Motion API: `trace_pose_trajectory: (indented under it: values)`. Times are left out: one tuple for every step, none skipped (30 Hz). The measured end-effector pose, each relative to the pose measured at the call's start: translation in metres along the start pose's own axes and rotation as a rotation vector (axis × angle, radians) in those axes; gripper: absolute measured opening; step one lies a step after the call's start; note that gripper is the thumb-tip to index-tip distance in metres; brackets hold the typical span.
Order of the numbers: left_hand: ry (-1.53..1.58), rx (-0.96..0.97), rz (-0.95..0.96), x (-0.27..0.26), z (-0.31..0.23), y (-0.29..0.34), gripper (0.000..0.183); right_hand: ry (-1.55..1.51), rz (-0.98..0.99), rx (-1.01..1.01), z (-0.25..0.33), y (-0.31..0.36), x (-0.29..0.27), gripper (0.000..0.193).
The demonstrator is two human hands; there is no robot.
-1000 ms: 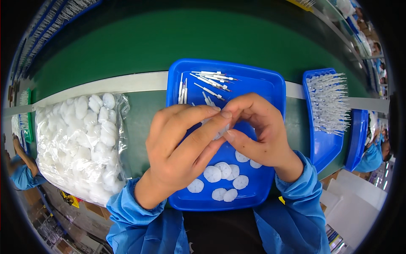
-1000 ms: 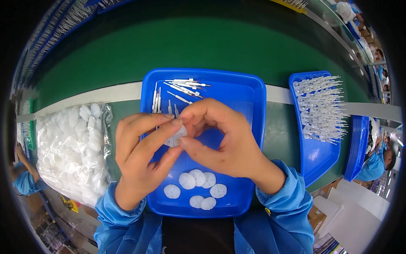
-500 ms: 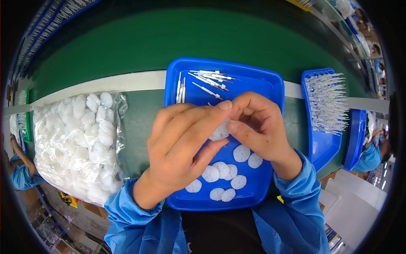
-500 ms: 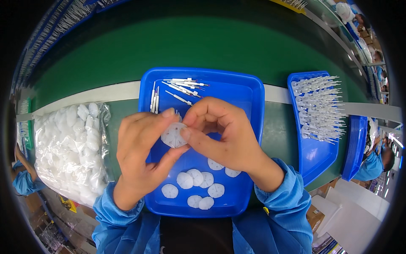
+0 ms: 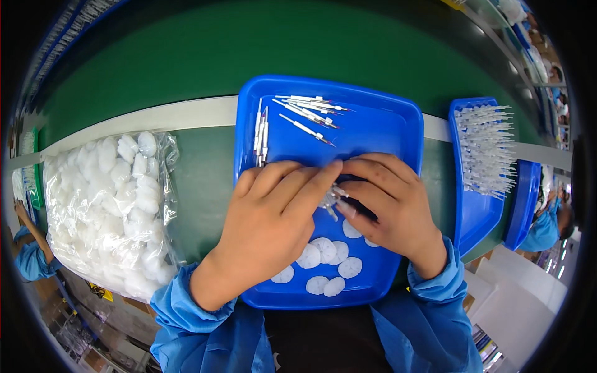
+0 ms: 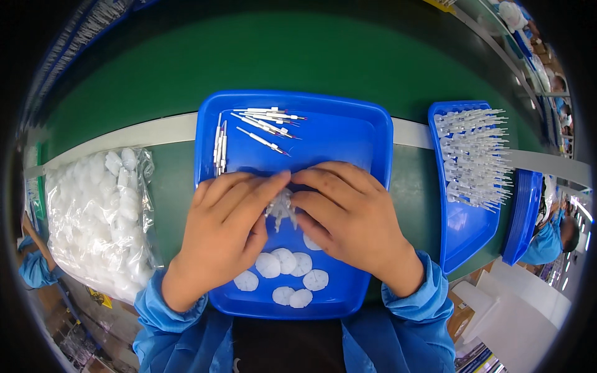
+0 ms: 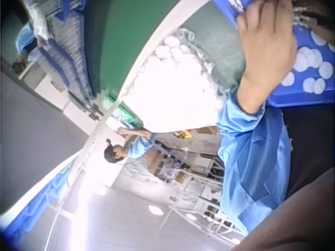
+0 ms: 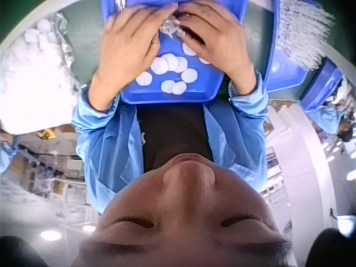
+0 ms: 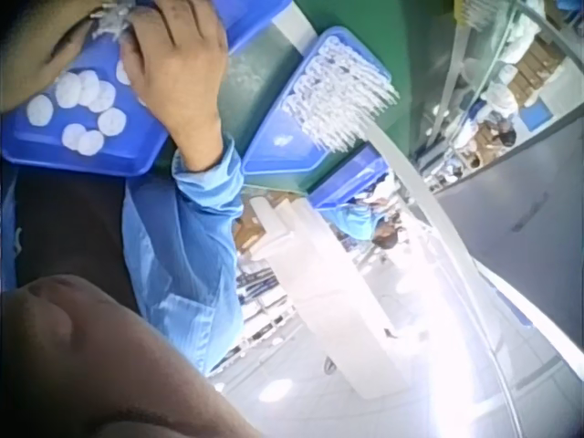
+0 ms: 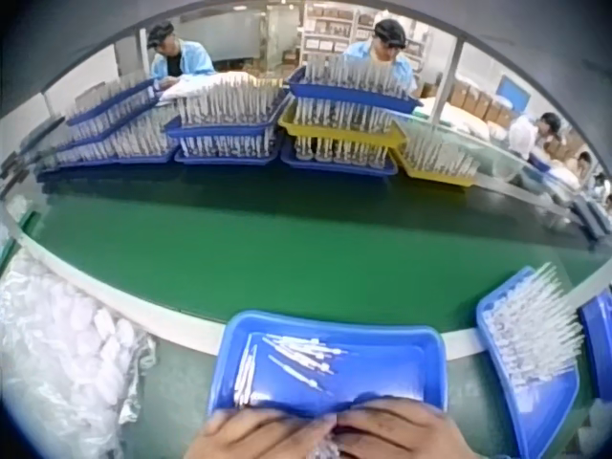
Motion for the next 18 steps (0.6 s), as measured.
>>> trace_pose_trajectory:
  values:
    - [-0.009, 0.001, -0.042, -0.001, -0.001, -0.001, 0.051, -0.03, 0.006, 0.02, -0.001, 0.0, 0.0, 0.028]
    - [0.005, -0.009, -0.034, -0.001, 0.0, -0.001, 0.046, -0.039, 0.009, 0.013, -0.001, 0.001, 0.001, 0.028]
    - [0.02, -0.014, -0.029, -0.002, 0.001, -0.001, 0.041, -0.044, 0.011, 0.005, -0.002, 0.001, 0.001, 0.028]
    - [0.034, -0.019, -0.023, -0.003, 0.002, 0.0, 0.035, -0.048, 0.011, -0.003, -0.003, 0.002, 0.001, 0.029]
    - [0.031, -0.021, -0.016, -0.003, 0.002, 0.0, 0.034, -0.059, 0.008, 0.002, -0.004, 0.002, 0.002, 0.028]
    - [0.03, -0.024, -0.012, -0.003, 0.002, -0.001, 0.032, -0.066, 0.005, 0.007, -0.005, 0.004, 0.002, 0.028]
    - [0.029, -0.025, -0.008, -0.004, 0.001, -0.002, 0.03, -0.074, 0.003, 0.011, -0.006, 0.005, 0.002, 0.027]
    - [0.028, -0.026, -0.003, -0.005, 0.0, -0.002, 0.029, -0.079, 0.005, 0.003, -0.006, 0.006, 0.002, 0.027]
    - [0.025, -0.025, 0.001, -0.005, 0.0, -0.003, 0.028, -0.079, 0.005, -0.004, -0.006, 0.007, 0.002, 0.026]
    - [0.022, -0.023, 0.007, -0.005, -0.001, -0.004, 0.027, -0.079, 0.005, -0.01, -0.006, 0.007, 0.001, 0.026]
    - [0.02, -0.019, 0.014, -0.005, -0.002, -0.004, 0.026, -0.09, 0.013, -0.018, -0.006, 0.008, 0.002, 0.024]
    - [-0.008, -0.02, 0.008, -0.004, -0.002, -0.004, 0.025, -0.099, 0.019, -0.023, -0.005, 0.009, 0.001, 0.022]
    - [-0.025, -0.011, -0.003, -0.002, -0.003, -0.004, 0.024, -0.094, 0.025, -0.023, -0.005, 0.01, -0.001, 0.019]
    - [-0.041, -0.001, -0.012, -0.001, -0.003, -0.004, 0.023, -0.091, 0.031, -0.028, -0.004, 0.01, -0.001, 0.019]
    - [-0.05, -0.007, -0.024, -0.004, -0.005, -0.004, 0.02, -0.086, 0.045, -0.041, -0.003, 0.009, 0.0, 0.018]
    - [-0.013, -0.021, -0.027, -0.003, -0.006, -0.005, 0.019, -0.068, 0.059, -0.041, -0.003, 0.01, 0.0, 0.017]
    - [-0.013, -0.016, -0.022, -0.002, -0.007, -0.007, 0.019, -0.029, 0.052, -0.03, -0.002, 0.012, -0.002, 0.016]
    - [-0.02, -0.015, -0.018, -0.001, -0.008, -0.007, 0.019, 0.004, 0.045, -0.025, 0.0, 0.014, 0.0, 0.015]
Point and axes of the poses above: each hand's wrist, its own y-axis away from the middle knuckle, its own x-axis out of the palm, z = x × y, the point moved 6 cm from there along -y, towards the middle knuckle
